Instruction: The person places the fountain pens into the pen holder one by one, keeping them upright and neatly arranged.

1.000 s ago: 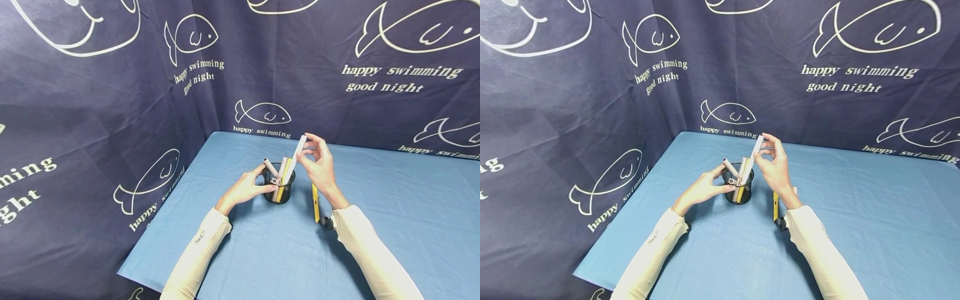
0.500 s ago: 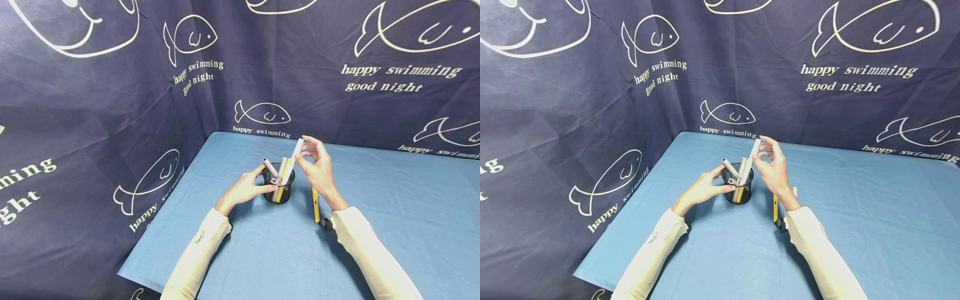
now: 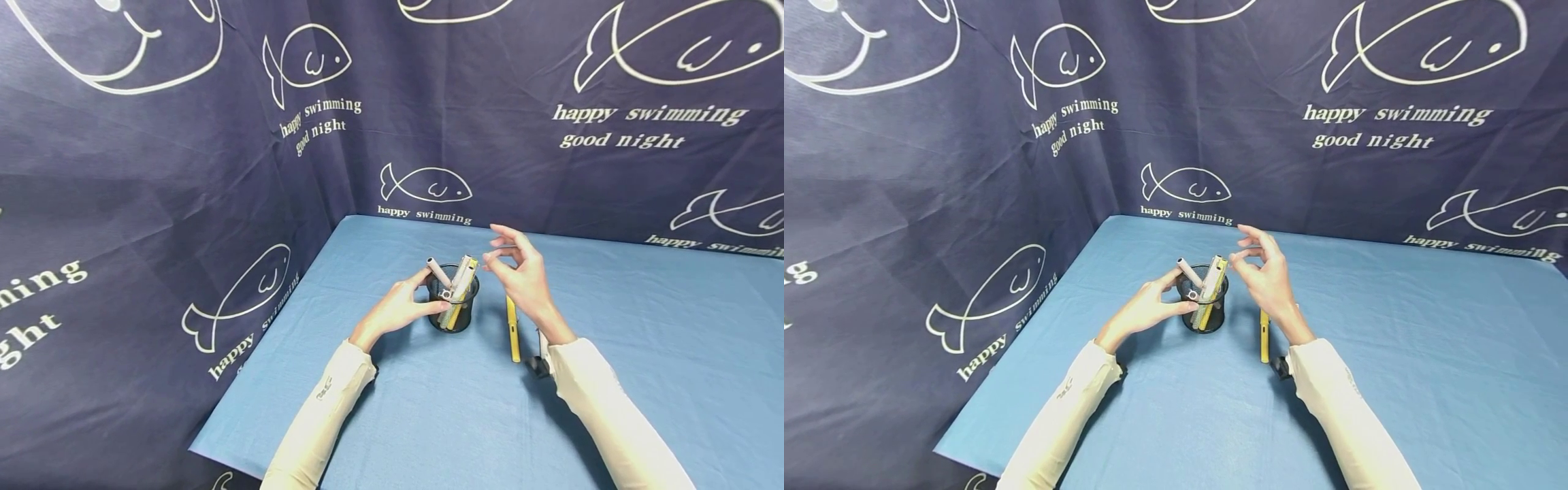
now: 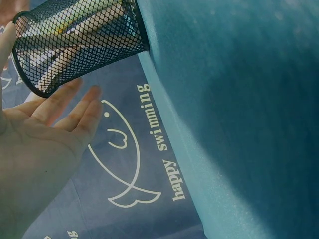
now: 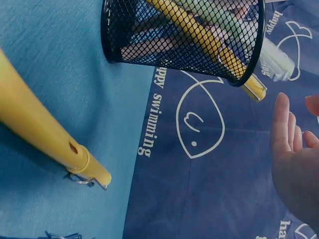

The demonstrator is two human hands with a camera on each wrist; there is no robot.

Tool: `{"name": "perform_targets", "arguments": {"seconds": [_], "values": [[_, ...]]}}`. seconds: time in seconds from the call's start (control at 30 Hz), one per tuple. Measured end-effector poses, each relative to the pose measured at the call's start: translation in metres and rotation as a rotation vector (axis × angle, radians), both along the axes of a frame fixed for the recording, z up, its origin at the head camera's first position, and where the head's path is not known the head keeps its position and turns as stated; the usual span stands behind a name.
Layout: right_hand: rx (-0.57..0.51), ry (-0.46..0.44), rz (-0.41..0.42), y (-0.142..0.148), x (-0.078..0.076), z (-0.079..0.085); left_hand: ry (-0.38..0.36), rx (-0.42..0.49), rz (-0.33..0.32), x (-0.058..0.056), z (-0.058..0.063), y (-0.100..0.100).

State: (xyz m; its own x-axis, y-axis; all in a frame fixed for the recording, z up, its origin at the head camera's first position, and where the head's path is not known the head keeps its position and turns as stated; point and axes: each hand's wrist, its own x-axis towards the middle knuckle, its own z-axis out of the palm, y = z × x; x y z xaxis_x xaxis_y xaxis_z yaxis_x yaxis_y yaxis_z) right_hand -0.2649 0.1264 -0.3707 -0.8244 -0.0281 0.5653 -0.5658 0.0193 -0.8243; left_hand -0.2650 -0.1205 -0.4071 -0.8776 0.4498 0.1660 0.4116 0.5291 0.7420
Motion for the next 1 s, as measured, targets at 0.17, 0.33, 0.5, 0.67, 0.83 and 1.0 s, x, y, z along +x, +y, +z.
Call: {"name": "perform_targets", "arguments": {"seconds": [0.17, 0.33, 0.5, 0.67, 0.83, 1.0], "values": [[0.009, 0.004, -0.021, 0.004, 0.001, -0.001, -0.005, -0.004, 0.001, 0.001, 0.000, 0.000], [0.004, 0.005, -0.030, 0.011, 0.003, -0.003, -0.011, 0.006, -0.001, 0.001, 0.000, 0.000], [-0.015, 0.006, -0.042, 0.019, 0.004, -0.005, -0.018, 0.009, 0.002, 0.000, 0.000, 0.000], [-0.036, 0.007, -0.042, 0.025, 0.007, -0.005, -0.015, 0.002, 0.002, -0.001, 0.000, -0.001], [-0.026, -0.004, -0.052, 0.030, 0.011, -0.004, -0.006, -0.003, -0.007, -0.002, -0.001, -0.001], [-0.025, -0.018, -0.056, 0.035, 0.013, -0.005, -0.009, 0.004, -0.010, -0.002, -0.001, -0.001]]}}
